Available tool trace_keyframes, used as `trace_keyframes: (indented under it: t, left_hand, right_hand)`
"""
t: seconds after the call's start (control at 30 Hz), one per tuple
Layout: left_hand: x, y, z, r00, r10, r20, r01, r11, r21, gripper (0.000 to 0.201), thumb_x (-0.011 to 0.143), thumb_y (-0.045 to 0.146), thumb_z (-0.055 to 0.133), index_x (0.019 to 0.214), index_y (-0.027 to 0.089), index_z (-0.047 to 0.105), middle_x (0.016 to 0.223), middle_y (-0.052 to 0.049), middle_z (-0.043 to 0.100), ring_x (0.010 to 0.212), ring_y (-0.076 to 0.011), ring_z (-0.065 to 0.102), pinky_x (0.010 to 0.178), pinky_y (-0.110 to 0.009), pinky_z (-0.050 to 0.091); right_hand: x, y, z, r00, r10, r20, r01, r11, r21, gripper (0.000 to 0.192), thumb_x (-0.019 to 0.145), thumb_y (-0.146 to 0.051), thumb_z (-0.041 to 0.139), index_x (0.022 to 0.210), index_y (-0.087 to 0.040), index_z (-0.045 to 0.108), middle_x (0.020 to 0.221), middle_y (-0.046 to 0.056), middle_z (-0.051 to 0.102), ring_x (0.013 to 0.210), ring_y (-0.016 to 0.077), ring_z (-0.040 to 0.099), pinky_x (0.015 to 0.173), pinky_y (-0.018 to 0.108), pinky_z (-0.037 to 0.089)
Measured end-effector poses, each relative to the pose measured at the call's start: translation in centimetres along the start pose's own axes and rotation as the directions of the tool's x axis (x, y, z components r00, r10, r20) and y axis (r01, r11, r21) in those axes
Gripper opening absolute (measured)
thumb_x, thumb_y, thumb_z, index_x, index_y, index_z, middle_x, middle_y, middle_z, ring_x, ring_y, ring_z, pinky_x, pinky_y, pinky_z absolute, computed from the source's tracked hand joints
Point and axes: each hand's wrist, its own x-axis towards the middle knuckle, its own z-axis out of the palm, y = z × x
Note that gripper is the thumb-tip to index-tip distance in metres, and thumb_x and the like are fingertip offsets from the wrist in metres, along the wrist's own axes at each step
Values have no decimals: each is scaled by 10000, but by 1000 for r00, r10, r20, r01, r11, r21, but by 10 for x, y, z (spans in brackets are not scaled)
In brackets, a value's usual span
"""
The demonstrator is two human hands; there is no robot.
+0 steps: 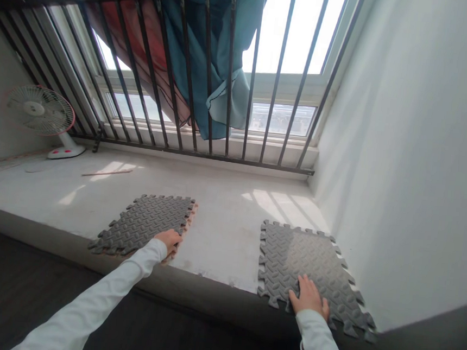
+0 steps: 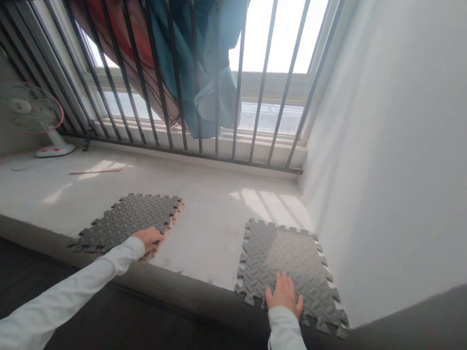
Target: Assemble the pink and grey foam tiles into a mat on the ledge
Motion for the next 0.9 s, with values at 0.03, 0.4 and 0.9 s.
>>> trace_keyframes:
  t: [0.03,0.4,0.9]
  left_hand:
    - [0,1,-1,1000,22,-6,-22,1000,-9,378,688,152,553,1054,249,563,1083,-41,584,1072,-180,464,912,-278,371]
    - [6,27,-19,976,-62,209,50,997,65,387,685,114,488,1026,270,587,1117,-74,581,1068,-234,492,837,-359,417]
    - [-11,17,-14,981,-18,193,10,999,44,371,675,141,533,1016,271,597,1144,-58,565,1076,-218,495,892,-329,389]
  right_hand:
    - [0,-1,0,1000,1,-1,-1,1000,10,480,780,-305,273,1233,-215,406,1365,46,329,1225,176,307,941,465,282]
    - [0,1,-1,1000,-8,2,8,999,39,466,774,-305,289,1219,-256,418,1362,29,336,1232,176,297,953,462,261]
    - [-1,0,-3,1000,-14,25,13,999,34,487,771,-298,285,1236,-216,402,1371,45,319,1234,182,291,951,470,267]
